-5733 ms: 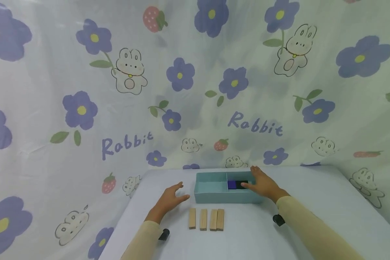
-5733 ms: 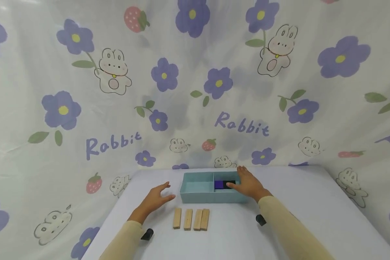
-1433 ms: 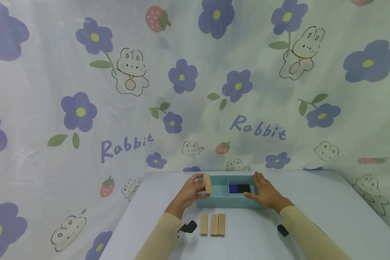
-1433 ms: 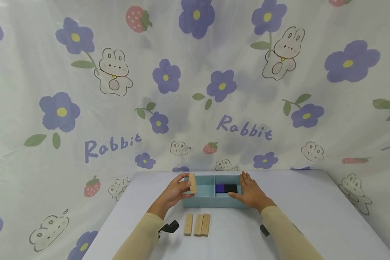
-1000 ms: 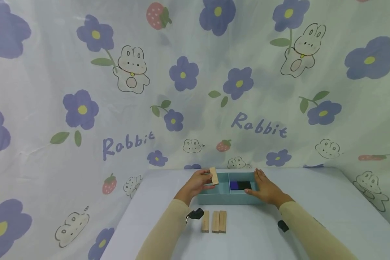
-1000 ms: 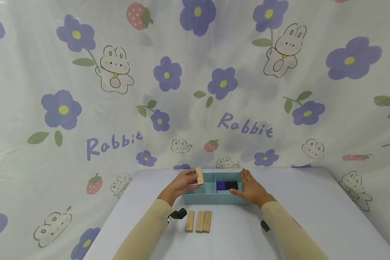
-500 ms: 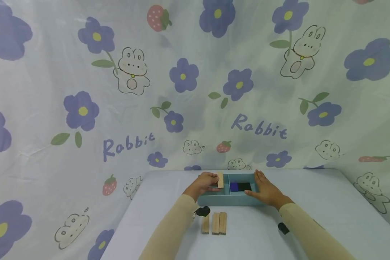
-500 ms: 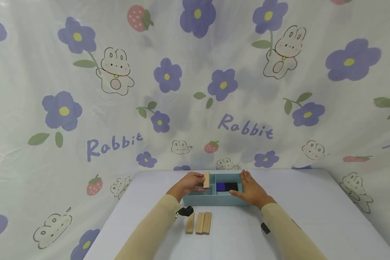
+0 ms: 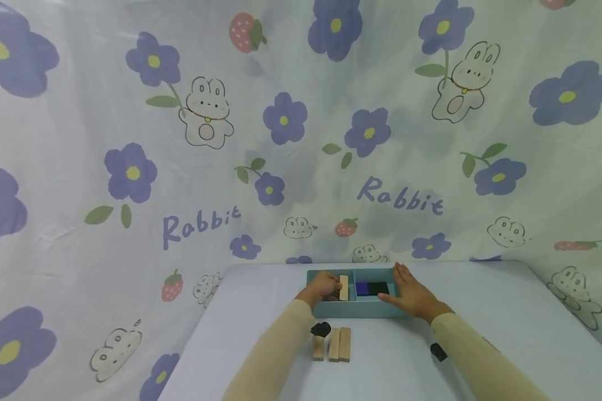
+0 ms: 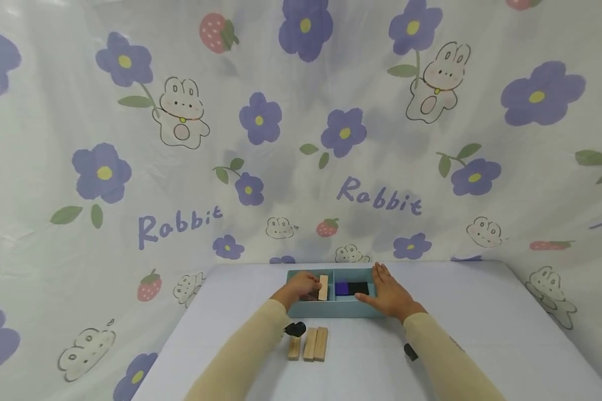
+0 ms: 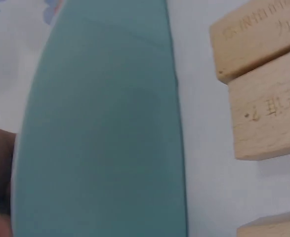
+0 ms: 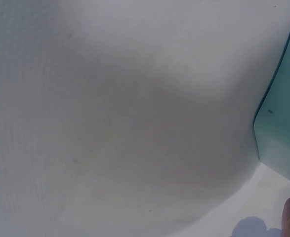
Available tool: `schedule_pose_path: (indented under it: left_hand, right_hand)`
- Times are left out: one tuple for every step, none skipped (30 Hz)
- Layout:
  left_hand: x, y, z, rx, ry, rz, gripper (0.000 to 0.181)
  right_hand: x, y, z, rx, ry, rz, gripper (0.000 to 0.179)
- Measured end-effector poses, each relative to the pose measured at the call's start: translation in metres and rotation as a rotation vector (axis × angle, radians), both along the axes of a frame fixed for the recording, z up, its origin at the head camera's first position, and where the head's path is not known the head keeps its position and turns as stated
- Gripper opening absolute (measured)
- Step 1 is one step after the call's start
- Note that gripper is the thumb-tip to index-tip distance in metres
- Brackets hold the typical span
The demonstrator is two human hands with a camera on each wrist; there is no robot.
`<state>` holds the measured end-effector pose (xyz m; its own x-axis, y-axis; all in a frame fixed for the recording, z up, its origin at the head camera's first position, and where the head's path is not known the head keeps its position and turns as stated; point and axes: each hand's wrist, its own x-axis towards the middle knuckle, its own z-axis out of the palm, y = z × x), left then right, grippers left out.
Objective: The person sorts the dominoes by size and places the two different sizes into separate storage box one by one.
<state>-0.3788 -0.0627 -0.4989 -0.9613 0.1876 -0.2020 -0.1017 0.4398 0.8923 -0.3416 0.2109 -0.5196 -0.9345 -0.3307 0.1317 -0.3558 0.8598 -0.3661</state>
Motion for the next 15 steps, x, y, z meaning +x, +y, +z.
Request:
schedule_pose_path:
  left_hand:
    - [0.000, 0.002, -0.001, -0.023, 0.017, 0.005, 0.006]
    - [0.000, 0.003, -0.001, -0.043, 0.029, 0.009, 0.006]
    - [0.001, 0.005, -0.001, -0.067, 0.039, 0.012, 0.008]
    - [0.001, 0.007, -0.001, -0.084, 0.048, 0.014, 0.011]
    - [0.001, 0.008, -0.001, -0.097, 0.053, 0.016, 0.014]
    - [0.001, 0.010, -0.001, -0.107, 0.052, 0.017, 0.016]
    - [0.000, 0.012, -0.002, -0.109, 0.045, 0.016, 0.019]
    - [0.000, 0.014, -0.003, -0.111, 0.045, 0.015, 0.019]
    - [-0.001, 0.015, -0.003, -0.117, 0.047, 0.012, 0.019]
    - [-0.002, 0.017, -0.004, -0.121, 0.049, 0.013, 0.018]
    - [-0.003, 0.018, -0.005, -0.132, 0.048, 0.014, 0.016]
    - [-0.004, 0.020, -0.007, -0.140, 0.043, 0.016, 0.013]
    - [-0.005, 0.021, -0.008, -0.151, 0.043, 0.017, 0.010]
    - [-0.006, 0.023, -0.009, -0.161, 0.043, 0.018, 0.009]
    - [-0.008, 0.024, -0.011, -0.177, 0.041, 0.018, 0.007]
  right_hand:
    - [0.000, 0.000, 0.000, 0.004, -0.003, -0.002, 0.108]
    - [0.000, 0.000, 0.000, 0.003, -0.002, 0.001, 0.108]
    - [-0.001, 0.000, 0.000, 0.007, -0.006, -0.001, 0.108]
    - [-0.001, 0.000, 0.000, 0.007, -0.004, 0.002, 0.108]
    - [-0.001, 0.000, 0.000, 0.011, -0.005, -0.002, 0.108]
    - [-0.001, 0.000, 0.000, 0.009, -0.002, -0.001, 0.108]
    - [-0.001, 0.001, 0.000, 0.007, 0.000, -0.002, 0.108]
    - [-0.001, 0.001, 0.000, 0.007, 0.004, -0.002, 0.108]
    - [-0.001, 0.001, 0.000, 0.009, 0.005, -0.004, 0.108]
    - [0.000, 0.001, 0.000, 0.004, 0.009, -0.002, 0.108]
    - [0.000, 0.001, 0.000, 0.003, 0.011, -0.001, 0.108]
    - [0.000, 0.001, 0.000, -0.002, 0.013, 0.003, 0.107]
    - [0.001, 0.001, 0.000, -0.006, 0.014, 0.005, 0.107]
    - [0.001, 0.001, 0.000, -0.006, 0.017, 0.008, 0.107]
    - [0.001, 0.001, 0.000, -0.007, 0.017, 0.009, 0.107]
